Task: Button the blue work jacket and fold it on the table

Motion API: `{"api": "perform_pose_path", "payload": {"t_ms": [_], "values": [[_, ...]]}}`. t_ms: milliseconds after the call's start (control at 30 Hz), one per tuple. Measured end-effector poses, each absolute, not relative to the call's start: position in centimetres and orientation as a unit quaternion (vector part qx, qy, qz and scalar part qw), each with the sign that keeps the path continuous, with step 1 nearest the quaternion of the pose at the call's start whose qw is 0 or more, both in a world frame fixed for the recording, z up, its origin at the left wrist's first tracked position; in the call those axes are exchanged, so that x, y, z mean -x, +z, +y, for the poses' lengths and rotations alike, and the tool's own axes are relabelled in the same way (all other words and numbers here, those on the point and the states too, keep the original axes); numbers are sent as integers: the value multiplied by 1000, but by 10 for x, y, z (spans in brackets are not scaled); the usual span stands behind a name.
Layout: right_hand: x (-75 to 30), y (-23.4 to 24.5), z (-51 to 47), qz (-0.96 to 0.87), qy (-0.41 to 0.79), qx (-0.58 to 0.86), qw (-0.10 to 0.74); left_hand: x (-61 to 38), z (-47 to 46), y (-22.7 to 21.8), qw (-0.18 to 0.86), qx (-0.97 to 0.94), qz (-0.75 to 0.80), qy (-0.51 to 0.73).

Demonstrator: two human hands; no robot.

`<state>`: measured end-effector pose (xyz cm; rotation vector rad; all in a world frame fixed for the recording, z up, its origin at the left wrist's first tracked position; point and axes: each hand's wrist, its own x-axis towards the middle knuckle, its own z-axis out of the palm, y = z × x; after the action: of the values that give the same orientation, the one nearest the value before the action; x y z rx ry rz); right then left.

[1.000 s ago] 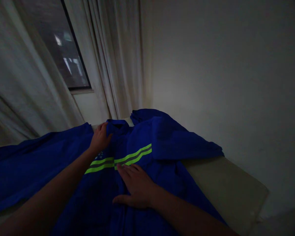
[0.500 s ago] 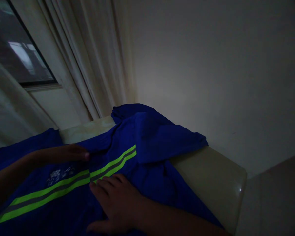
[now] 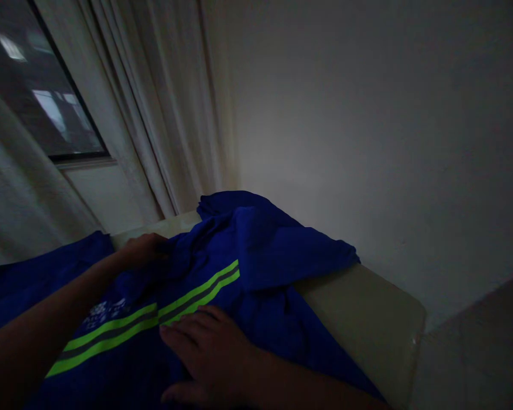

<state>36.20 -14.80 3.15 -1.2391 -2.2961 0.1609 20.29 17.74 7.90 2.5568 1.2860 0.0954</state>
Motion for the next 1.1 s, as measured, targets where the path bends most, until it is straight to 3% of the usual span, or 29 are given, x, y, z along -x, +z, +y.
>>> {"api": "perform_pose_path", "payload": {"t_ms": [100, 200, 400, 567, 700, 833, 967, 1100], "values": [[-355, 56, -157, -833, 58, 483, 265, -205, 172, 107, -57, -879, 471, 53], [-345, 55, -169, -806, 81, 532, 246, -211, 152, 107, -113, -836, 523, 117], [-333, 17, -173, -786, 103, 569, 218, -194, 96, 62, -64, -838, 504, 197], [-309, 40, -127, -748, 106, 623, 203, -160, 46, 35, 41, -851, 496, 165], [-307, 39, -83, -721, 119, 651, 205, -141, 12, -2, 112, -854, 462, 210], [-331, 31, -74, -665, 195, 666, 276, -130, -12, -27, 69, -877, 413, 238], [-337, 37, -105, -661, 165, 651, 335, -130, -26, -19, 47, -896, 388, 212], [-316, 25, -144, -710, 132, 628, 288, -141, -39, -10, 39, -914, 383, 125]]}}
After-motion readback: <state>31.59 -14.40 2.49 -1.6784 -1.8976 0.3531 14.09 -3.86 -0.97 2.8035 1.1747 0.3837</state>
